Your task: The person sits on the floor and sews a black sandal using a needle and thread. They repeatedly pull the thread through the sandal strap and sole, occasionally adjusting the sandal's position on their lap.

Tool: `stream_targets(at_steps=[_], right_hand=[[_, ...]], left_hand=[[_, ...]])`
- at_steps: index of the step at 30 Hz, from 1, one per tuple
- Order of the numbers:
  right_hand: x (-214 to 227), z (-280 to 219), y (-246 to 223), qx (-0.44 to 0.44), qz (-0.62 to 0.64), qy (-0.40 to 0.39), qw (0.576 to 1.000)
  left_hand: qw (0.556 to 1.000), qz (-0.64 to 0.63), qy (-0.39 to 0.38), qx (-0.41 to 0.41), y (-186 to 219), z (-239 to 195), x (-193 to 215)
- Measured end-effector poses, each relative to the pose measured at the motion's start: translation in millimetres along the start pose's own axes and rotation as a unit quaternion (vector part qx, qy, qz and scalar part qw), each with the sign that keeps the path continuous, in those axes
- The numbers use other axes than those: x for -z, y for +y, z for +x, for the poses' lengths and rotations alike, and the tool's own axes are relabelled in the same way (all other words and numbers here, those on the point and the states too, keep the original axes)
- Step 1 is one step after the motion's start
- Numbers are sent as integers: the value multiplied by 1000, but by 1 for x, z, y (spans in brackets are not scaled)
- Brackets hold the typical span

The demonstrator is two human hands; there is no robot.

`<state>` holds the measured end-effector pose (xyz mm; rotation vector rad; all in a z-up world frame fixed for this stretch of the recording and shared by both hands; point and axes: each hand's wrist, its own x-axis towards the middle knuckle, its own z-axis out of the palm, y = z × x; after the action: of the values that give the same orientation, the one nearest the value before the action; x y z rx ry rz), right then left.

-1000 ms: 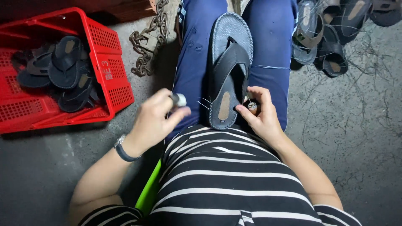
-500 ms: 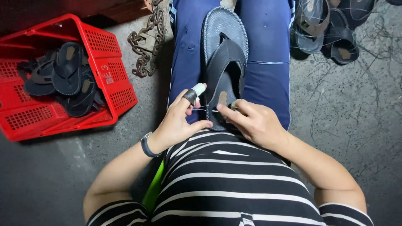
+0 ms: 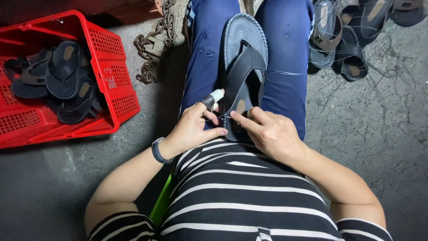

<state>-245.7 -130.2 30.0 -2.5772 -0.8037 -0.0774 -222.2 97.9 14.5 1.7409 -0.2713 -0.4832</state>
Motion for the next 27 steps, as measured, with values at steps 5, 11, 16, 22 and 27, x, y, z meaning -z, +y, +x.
stream_targets(at_steps=[5,11,16,22,27], right_hand=[[-7,-2,7,47,-1,43,998],[-17,-12,20,110,-15,61,992],[-4,-1,18,99,47,45,993],[-4,-2,15,41,103,21,994],[-7,0,12,45,72,44,995]], left_hand=[[998,-62,-3,35,-8,5,-5],[1000,-15,5,1,7,12,-6],[1000,-1,5,-12,-7,8,-12],[996,84,12,-2,0,-2,-5],[996,78,34,-14,-4,-4,-4]])
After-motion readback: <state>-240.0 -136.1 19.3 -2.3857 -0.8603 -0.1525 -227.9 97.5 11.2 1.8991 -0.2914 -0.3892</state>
